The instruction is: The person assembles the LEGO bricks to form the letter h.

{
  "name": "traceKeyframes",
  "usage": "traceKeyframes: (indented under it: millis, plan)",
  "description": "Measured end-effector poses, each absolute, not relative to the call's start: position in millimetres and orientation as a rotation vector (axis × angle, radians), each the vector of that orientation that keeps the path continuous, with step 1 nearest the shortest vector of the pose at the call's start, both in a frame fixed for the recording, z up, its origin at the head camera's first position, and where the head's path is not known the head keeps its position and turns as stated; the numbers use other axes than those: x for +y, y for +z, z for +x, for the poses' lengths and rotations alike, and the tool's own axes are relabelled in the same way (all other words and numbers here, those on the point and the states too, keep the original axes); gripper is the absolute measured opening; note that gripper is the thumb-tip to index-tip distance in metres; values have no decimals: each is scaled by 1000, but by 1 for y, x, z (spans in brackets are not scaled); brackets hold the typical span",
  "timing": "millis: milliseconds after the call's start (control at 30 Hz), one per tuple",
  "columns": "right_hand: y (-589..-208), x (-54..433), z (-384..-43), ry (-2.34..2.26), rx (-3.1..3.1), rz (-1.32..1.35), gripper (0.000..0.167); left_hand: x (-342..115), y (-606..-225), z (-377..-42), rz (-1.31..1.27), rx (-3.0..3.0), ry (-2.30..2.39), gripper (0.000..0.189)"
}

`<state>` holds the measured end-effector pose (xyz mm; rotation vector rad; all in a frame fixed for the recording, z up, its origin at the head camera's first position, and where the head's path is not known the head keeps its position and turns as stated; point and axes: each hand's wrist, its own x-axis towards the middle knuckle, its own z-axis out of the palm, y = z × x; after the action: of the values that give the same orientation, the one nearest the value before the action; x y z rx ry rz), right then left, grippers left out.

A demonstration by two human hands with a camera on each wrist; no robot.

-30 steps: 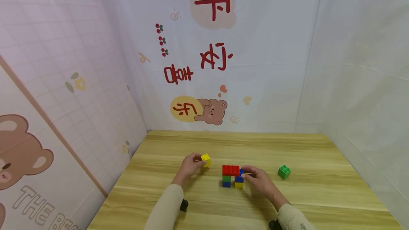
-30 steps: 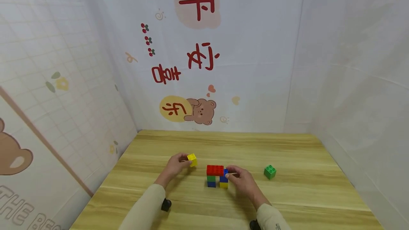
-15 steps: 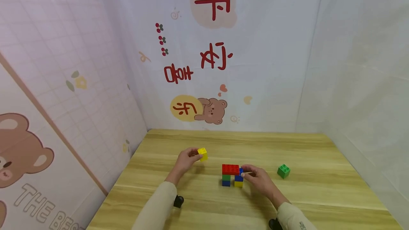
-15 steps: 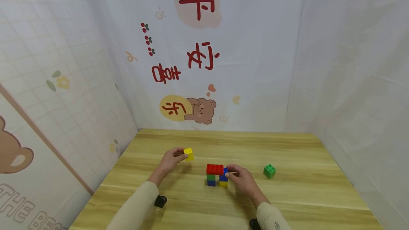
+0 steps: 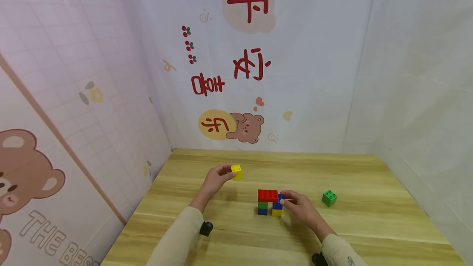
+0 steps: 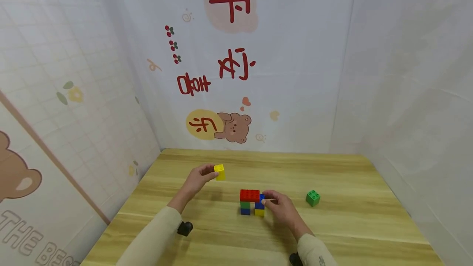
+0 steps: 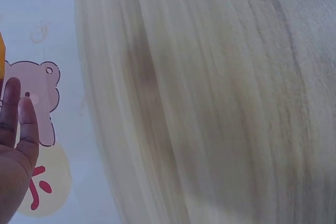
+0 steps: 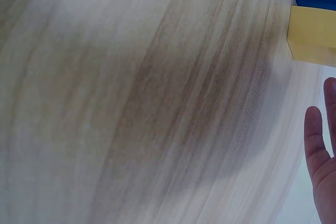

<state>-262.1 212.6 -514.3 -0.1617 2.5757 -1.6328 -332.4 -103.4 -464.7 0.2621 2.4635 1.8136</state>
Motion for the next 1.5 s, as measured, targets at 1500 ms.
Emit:
traceKeyframes:
  millis: [1500]
  plan:
    - [-517, 217, -272, -1634, 2562, -158, 33, -43, -450, -317, 579, 2337, 1659, 33]
